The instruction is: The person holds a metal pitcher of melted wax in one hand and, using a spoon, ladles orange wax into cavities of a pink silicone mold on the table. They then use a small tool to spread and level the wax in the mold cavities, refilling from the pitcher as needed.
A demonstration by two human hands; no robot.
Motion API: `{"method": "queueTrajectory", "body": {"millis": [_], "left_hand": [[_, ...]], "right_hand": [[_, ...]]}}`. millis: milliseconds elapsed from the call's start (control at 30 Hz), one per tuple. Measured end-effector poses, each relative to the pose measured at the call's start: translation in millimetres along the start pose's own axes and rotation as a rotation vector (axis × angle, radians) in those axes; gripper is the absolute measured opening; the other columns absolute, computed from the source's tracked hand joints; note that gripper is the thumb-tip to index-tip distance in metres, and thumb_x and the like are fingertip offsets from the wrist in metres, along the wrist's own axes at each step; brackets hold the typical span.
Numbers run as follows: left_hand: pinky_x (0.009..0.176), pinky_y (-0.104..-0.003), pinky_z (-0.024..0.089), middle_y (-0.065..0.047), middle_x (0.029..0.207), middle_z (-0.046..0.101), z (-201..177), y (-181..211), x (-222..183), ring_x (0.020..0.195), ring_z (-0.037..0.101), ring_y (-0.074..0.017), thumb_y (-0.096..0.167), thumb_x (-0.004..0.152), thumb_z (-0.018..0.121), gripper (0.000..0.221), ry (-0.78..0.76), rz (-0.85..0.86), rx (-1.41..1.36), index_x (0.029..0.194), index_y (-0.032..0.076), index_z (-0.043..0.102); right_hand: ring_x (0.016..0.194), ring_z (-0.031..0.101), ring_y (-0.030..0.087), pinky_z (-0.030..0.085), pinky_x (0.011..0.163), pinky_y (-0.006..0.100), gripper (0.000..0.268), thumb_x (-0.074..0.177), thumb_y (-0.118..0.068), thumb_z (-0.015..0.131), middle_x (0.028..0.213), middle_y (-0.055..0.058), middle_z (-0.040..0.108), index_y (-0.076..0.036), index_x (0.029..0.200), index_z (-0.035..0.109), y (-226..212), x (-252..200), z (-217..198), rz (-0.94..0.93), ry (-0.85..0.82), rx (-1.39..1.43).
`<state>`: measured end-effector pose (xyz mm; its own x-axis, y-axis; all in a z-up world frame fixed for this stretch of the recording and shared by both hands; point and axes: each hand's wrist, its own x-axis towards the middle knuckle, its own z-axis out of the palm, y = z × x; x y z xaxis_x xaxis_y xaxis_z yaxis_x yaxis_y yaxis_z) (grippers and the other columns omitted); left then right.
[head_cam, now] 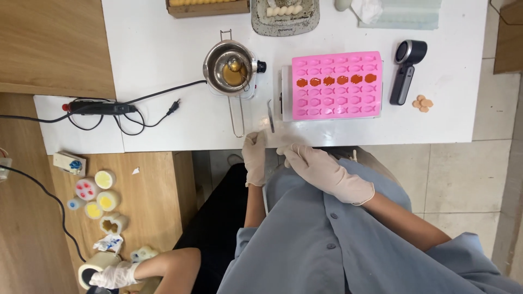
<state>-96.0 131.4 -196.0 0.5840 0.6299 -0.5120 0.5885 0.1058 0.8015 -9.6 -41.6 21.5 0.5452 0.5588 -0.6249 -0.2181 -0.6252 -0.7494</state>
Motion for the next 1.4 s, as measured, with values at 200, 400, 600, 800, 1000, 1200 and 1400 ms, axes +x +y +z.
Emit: {"method": "queueTrajectory", "body": {"millis": [200, 400, 600, 800, 1000, 1200, 1400], "left_hand": [[0.074, -0.032, 0.050, -0.005, 0.086, 0.067, 35.0, 67.9, -5.5, 0.077, 0.060, -0.0166, 0.030, 0.092, 0.068, 0.031, 0.187, 0.090, 0.130, 0.109, 0.005, 0.075], [0.079, -0.033, 0.051, -0.008, 0.102, 0.060, 70.2, 35.0, 43.8, 0.085, 0.060, -0.0191, 0.032, 0.094, 0.074, 0.037, 0.246, 0.269, 0.227, 0.115, 0.002, 0.067], [0.078, -0.038, 0.051, -0.012, 0.095, 0.062, 88.4, 45.7, 55.7, 0.083, 0.061, -0.0249, 0.030, 0.096, 0.067, 0.038, 0.235, 0.177, 0.213, 0.126, 0.006, 0.067], [0.083, -0.041, 0.055, -0.015, 0.107, 0.075, 103.1, 39.4, 92.2, 0.097, 0.071, -0.0318, 0.034, 0.096, 0.065, 0.034, 0.341, 0.298, 0.367, 0.120, 0.011, 0.072], [0.089, -0.042, 0.054, -0.014, 0.116, 0.073, 104.5, 39.9, 103.9, 0.103, 0.070, -0.0342, 0.034, 0.101, 0.058, 0.033, 0.272, 0.314, 0.495, 0.125, 0.013, 0.069], [0.085, -0.046, 0.053, -0.015, 0.117, 0.072, 97.9, 59.2, 103.0, 0.103, 0.068, -0.0363, 0.032, 0.100, 0.057, 0.032, 0.175, 0.224, 0.550, 0.126, 0.016, 0.067], [0.082, -0.045, 0.054, -0.012, 0.108, 0.075, 94.2, 62.9, 98.2, 0.098, 0.069, -0.0346, 0.022, 0.097, 0.056, 0.023, 0.158, 0.329, 0.537, 0.115, 0.015, 0.067]], "right_hand": [[0.081, 0.065, 0.010, 0.053, 0.079, 0.025, 0.035, 0.101, -0.027, 0.050, 0.092, -0.002, 0.072, -0.012, 0.128, 0.067, 31.8, -11.6, -20.3, -0.040, 0.041, 0.088], [0.085, 0.065, 0.010, 0.052, 0.080, 0.025, 0.033, 0.105, -0.026, 0.049, 0.090, 0.003, 0.070, -0.010, 0.127, 0.068, 60.7, -19.5, -26.5, -0.077, 0.029, 0.111], [0.081, 0.064, 0.010, 0.052, 0.078, 0.025, 0.033, 0.104, -0.026, 0.051, 0.089, 0.002, 0.072, -0.010, 0.124, 0.070, 72.0, -21.2, -28.6, -0.090, 0.054, 0.020], [0.074, 0.059, 0.010, 0.051, 0.074, 0.025, 0.033, 0.103, -0.026, 0.050, 0.088, 0.001, 0.069, -0.011, 0.126, 0.069, 58.6, -23.3, -32.0, 0.002, 0.025, 0.033], [0.073, 0.058, 0.008, 0.051, 0.072, 0.024, 0.033, 0.103, -0.026, 0.051, 0.087, -0.001, 0.067, -0.011, 0.127, 0.069, 62.4, -22.9, -32.1, 0.022, 0.053, 0.023], [0.073, 0.057, 0.009, 0.051, 0.072, 0.024, 0.033, 0.103, -0.026, 0.051, 0.086, 0.000, 0.066, -0.011, 0.127, 0.069, 61.5, -23.2, -32.1, 0.066, 0.058, 0.020], [0.078, 0.062, 0.009, 0.051, 0.076, 0.024, 0.033, 0.103, -0.025, 0.051, 0.086, 0.000, 0.068, -0.010, 0.127, 0.068, 65.9, -21.6, -31.9, -0.012, 0.073, 0.001]]}}
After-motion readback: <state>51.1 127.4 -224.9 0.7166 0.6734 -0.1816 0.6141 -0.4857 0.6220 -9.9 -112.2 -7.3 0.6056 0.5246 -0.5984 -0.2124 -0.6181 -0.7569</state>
